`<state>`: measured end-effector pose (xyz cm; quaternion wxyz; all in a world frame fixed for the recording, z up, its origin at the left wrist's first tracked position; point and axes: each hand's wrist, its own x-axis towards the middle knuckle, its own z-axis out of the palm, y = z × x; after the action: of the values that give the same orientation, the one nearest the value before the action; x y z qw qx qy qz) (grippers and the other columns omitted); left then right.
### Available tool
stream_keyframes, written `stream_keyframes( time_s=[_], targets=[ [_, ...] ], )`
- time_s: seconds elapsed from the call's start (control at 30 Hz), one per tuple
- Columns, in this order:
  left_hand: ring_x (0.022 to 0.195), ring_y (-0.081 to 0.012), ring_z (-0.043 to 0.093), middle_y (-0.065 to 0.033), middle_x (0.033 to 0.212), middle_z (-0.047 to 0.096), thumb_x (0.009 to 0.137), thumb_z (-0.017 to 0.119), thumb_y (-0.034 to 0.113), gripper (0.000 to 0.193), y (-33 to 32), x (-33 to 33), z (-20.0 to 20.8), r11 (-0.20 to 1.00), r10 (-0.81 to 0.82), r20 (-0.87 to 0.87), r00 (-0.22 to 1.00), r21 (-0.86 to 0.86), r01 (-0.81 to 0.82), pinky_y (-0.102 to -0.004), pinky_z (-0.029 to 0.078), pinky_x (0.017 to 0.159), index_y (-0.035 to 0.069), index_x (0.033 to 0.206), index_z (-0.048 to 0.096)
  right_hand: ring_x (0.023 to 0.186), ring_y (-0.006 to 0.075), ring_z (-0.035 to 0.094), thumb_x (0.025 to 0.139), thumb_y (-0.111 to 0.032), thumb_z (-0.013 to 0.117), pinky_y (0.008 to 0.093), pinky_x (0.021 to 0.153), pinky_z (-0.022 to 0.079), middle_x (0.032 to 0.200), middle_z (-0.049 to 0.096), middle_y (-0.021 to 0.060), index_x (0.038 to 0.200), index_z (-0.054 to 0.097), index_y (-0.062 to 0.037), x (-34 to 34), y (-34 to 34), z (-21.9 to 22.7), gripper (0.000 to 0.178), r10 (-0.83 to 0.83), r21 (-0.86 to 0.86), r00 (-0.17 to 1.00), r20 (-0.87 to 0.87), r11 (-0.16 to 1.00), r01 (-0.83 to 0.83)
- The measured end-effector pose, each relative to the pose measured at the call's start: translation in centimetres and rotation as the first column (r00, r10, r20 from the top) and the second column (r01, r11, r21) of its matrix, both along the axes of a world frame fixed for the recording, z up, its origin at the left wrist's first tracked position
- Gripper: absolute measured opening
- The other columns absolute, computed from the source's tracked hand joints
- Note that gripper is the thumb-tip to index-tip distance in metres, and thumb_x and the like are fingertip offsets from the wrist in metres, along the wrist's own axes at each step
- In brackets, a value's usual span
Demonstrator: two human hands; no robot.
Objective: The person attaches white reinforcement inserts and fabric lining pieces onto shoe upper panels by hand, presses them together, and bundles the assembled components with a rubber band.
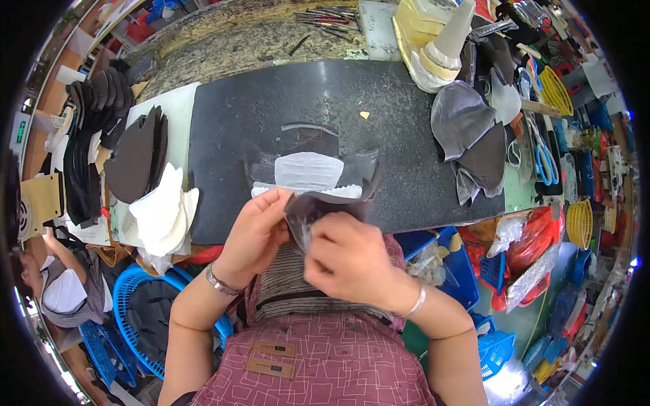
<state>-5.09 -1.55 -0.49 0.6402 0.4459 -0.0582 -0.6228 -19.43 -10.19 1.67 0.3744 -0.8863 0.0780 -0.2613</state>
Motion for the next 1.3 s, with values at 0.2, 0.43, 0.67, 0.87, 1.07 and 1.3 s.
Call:
stream_keyframes(
  time_s=[0.2, 0.43, 0.67, 0.87, 1.07, 1.3],
  targets=[
    [0.064, -0.0045, 0.045, 0.0038, 0.07, 0.052, 0.089, 0.052, 0.015, 0.016, -2.5, 0.9, -0.7, 0.96, 0.262, 0.944, 0.201, -0.233, -0.155, -0.0199, 0.038, 0.056, 0.002, 0.083, 0.055, 0.061, 0.0197, 0.057, 0.069, -0.003, 0.061, 0.0277, 0.052, 0.048, 0.085, 0.056, 0.0107, 0.065, 0.048, -0.0053, 0.3, 1.1, -0.2, 0.013, -0.178, 0.643, 0.979, 0.098, 0.762, 0.074],
    [0.055, -0.0017, 0.039, 0.0018, 0.059, 0.049, 0.088, 0.054, 0.014, 0.017, -3.4, 2.4, 3.7, 0.977, 0.148, 0.979, 0.138, -0.123, -0.177, -0.0199, 0.032, 0.047, -0.001, 0.08, 0.056, 0.069, 0.0189, 0.06, 0.082, -0.027, 0.06, 0.0294, 0.061, 0.051, 0.082, 0.058, 0.0129, 0.086, 0.047, -0.0056, -11.1, -0.5, -1.0, 0.026, -0.18, 0.96, 0.979, -0.095, 0.244, 0.138],
    [0.047, -0.0216, 0.052, -0.0063, 0.066, 0.058, 0.073, 0.066, 0.008, 0.017, -2.7, -5.5, 2.0, 0.911, 0.382, 0.872, -0.305, -0.299, 0.285, -0.0313, 0.039, 0.042, 0.007, 0.088, 0.06, 0.083, 0.0163, 0.059, 0.083, -0.026, 0.061, 0.029, 0.069, 0.048, 0.099, 0.059, 0.0124, 0.113, 0.048, 0.001, -3.7, 1.2, -2.9, 0.042, -0.43, 0.947, 0.89, -0.15, 0.196, 0.254],
    [0.044, -0.0169, 0.048, -0.003, 0.053, 0.047, 0.074, 0.065, 0.013, 0.013, -4.2, -4.4, 0.6, 0.85, 0.526, 0.829, -0.189, -0.523, 0.072, -0.0285, 0.036, 0.04, 0.006, 0.084, 0.061, 0.047, 0.0142, 0.056, 0.076, 0.001, 0.057, 0.0284, 0.043, 0.041, 0.058, 0.057, 0.0077, 0.078, 0.06, 0.0017, -3.4, -0.6, -1.9, 0.004, -0.589, -0.025, 0.808, 0.013, 0.808, 0.589],
    [0.046, -0.0187, 0.048, -0.0064, 0.058, 0.052, 0.074, 0.064, 0.009, 0.01, -4.6, -4.9, 0.3, 0.863, 0.502, 0.766, -0.401, -0.411, 0.294, -0.0283, 0.037, 0.043, 0.005, 0.083, 0.06, 0.05, 0.0247, 0.056, 0.071, 0.004, 0.054, 0.0289, 0.044, 0.042, 0.066, 0.058, 0.0154, 0.081, 0.061, 0.0004, -1.6, -3.2, -2.2, 0.012, -0.62, 0.475, 0.783, 0.048, 0.704, 0.528],
    [0.068, -0.0048, 0.049, -0.0014, 0.077, 0.056, 0.094, 0.043, 0.016, 0.017, -6.9, -3.2, 0.2, 0.923, 0.363, 0.325, 0.874, -0.251, -0.29, -0.021, 0.042, 0.061, 0.003, 0.087, 0.051, 0.053, 0.0222, 0.053, 0.067, -0.005, 0.062, 0.0326, 0.047, 0.042, 0.059, 0.048, 0.0053, 0.078, 0.06, -0.0055, -0.9, -2.3, -0.8, 0.011, -0.601, -0.392, 0.791, 0.112, 0.705, 0.591]
  ],
)
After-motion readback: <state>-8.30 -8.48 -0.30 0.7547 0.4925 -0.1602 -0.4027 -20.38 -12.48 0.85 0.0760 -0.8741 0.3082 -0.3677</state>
